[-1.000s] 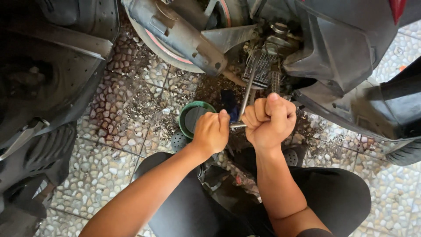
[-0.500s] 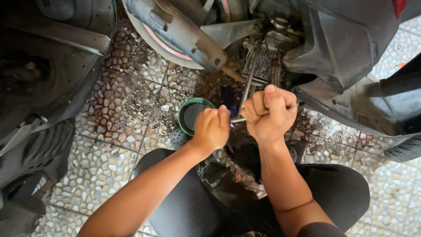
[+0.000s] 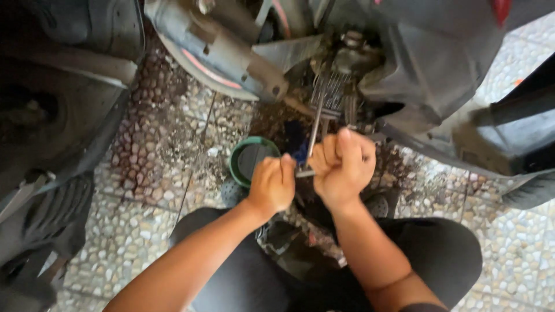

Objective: The person sits on the floor beside a red scooter and uses an L-shaped socket wrench to loosen and remove a bolt from the engine area, handling the removed bolt and a small metal part. They then reposition the wrench and continue turning bolts on the engine casing.

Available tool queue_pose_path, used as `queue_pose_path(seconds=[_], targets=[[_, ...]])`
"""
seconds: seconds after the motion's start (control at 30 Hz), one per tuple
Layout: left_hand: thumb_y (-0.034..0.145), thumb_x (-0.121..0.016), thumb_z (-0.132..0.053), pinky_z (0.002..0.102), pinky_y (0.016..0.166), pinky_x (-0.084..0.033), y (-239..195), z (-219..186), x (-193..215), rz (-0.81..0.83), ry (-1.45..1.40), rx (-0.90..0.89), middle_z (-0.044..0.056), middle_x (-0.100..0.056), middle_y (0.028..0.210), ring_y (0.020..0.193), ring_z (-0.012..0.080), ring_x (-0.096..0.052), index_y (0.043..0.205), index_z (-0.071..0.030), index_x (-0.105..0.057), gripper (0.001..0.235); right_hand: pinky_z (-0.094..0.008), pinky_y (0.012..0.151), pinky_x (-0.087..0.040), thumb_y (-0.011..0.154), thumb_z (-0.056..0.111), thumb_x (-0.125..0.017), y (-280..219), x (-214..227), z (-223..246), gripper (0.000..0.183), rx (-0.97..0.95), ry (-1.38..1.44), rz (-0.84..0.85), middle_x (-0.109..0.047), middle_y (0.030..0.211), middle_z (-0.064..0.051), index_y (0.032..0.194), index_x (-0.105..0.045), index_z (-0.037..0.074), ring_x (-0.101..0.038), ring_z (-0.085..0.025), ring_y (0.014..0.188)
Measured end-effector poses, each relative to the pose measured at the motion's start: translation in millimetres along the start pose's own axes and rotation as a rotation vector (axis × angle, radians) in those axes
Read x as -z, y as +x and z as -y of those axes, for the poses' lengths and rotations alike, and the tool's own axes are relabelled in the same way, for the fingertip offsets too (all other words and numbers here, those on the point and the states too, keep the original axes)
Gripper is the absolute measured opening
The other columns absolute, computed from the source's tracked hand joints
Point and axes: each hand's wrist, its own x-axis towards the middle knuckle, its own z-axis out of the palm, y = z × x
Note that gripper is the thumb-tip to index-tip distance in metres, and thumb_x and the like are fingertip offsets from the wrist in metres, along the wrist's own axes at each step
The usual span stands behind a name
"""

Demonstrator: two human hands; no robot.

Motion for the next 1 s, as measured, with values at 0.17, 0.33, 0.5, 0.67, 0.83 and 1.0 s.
queue_pose_path(seconds=[0.17, 0.33, 0.5, 0.67, 0.83, 1.0], targets=[[0.107, -0.035, -0.018, 0.058, 0.067, -0.048, 2, 1, 2, 0.156, 0.043, 0.098, 0.026, -0.063, 0.068, 0.066, 0.0496, -0.06, 0.064, 0.001, -0.061, 0.054, -0.029, 0.049, -0.02, 0.108, 0.023, -0.05, -11, -15, -18, 0.041, 0.224, 0.069, -0.103, -0.022, 0.061, 0.001, 0.076, -0.026, 0.013, -0.02, -0.011, 0.053], [0.11, -0.036, -0.027, 0.056, 0.069, -0.049, -5, 40, -6, 0.403, 0.106, 0.196, 0.029, -0.065, 0.072, 0.07, 0.0472, -0.062, 0.07, 0.003, -0.062, 0.056, -0.031, 0.048, -0.023, 0.111, 0.024, -0.049, -18, 3, -30, 0.045, 0.223, -0.024, -0.129, -0.024, 0.059, 0.001, 0.073, -0.026, 0.014, -0.02, -0.012, 0.051], [0.112, -0.038, -0.03, 0.048, 0.077, -0.053, -21, 60, -28, 0.546, -0.225, 0.054, 0.02, -0.068, 0.093, 0.09, 0.0363, -0.064, 0.101, -0.001, -0.061, 0.039, -0.032, 0.046, -0.045, 0.097, 0.014, -0.067, 13, 1, -9, 0.024, 0.026, -0.808, 0.499, -0.061, 0.067, -0.002, 0.076, -0.061, 0.002, -0.056, -0.011, 0.055], [0.116, -0.038, -0.031, 0.043, 0.077, -0.056, -9, 55, -47, 0.532, -0.554, 0.13, 0.016, -0.067, 0.095, 0.09, 0.0298, -0.065, 0.104, -0.002, -0.059, 0.038, -0.028, 0.048, -0.026, 0.101, 0.007, -0.069, 2, -2, -2, 0.049, 0.011, -1.056, 0.153, -0.037, 0.057, 0.004, 0.063, -0.038, 0.005, -0.032, -0.007, 0.054], [0.121, -0.039, -0.033, 0.038, 0.076, -0.059, -16, 52, -64, 0.517, -0.887, 0.248, 0.011, -0.065, 0.097, 0.09, 0.0234, -0.067, 0.107, -0.003, -0.056, 0.037, -0.027, 0.051, -0.035, 0.102, 0.005, -0.062, -1, -8, -6, 0.031, 0.212, -0.964, 0.129, -0.051, 0.064, 0.0, 0.076, -0.047, 0.003, -0.044, -0.007, 0.056], [0.119, -0.052, -0.031, 0.038, 0.084, -0.053, -4, 74, -50, 0.442, -1.178, 0.398, 0.009, -0.06, 0.107, 0.094, 0.0174, -0.058, 0.119, -0.002, -0.052, 0.029, -0.027, 0.054, -0.042, 0.106, 0.005, -0.063, 2, -20, -15, 0.025, 0.16, -1.03, 0.36, -0.054, 0.072, -0.007, 0.089, -0.045, 0.003, -0.051, -0.008, 0.059]])
